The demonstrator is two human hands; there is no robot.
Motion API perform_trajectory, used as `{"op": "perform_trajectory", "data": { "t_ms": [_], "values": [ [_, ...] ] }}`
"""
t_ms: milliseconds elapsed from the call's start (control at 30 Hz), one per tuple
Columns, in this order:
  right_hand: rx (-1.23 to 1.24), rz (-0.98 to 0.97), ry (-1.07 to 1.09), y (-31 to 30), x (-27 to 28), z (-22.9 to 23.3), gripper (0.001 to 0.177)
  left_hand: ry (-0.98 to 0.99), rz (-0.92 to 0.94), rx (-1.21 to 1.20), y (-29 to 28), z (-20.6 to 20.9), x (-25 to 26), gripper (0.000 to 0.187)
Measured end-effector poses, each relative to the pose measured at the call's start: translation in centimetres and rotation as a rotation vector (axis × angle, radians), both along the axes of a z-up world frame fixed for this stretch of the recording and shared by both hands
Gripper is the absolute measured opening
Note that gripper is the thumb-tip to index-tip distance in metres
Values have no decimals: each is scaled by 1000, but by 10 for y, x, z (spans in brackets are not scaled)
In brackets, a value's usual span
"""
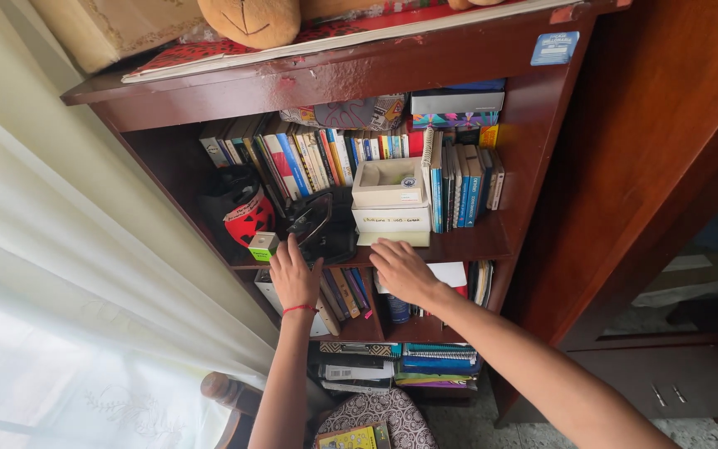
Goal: Organize various objects and school supplies on a wooden bookshelf.
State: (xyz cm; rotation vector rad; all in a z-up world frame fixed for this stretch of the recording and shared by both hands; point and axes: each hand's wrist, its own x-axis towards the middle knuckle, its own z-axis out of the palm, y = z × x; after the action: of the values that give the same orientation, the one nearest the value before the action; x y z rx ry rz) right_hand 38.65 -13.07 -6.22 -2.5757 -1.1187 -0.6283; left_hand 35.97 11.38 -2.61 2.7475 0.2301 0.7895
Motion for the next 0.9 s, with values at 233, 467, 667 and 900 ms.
{"op": "perform_trajectory", "data": {
  "t_ms": [233,467,667,900],
  "values": [
    [-46,61,-284,20,48,42,31,-44,-116,-40,10,-22,51,80],
    [-185,73,-294,66,113,77,24,214,-183,-117,21,2,48,91],
    [-534,-43,64,102,203,45,24,156,-272,-119,40,-15,32,103],
    [-635,41,215,121,198,96,81,159,-344,-115,49,-9,18,95]
  ]
}}
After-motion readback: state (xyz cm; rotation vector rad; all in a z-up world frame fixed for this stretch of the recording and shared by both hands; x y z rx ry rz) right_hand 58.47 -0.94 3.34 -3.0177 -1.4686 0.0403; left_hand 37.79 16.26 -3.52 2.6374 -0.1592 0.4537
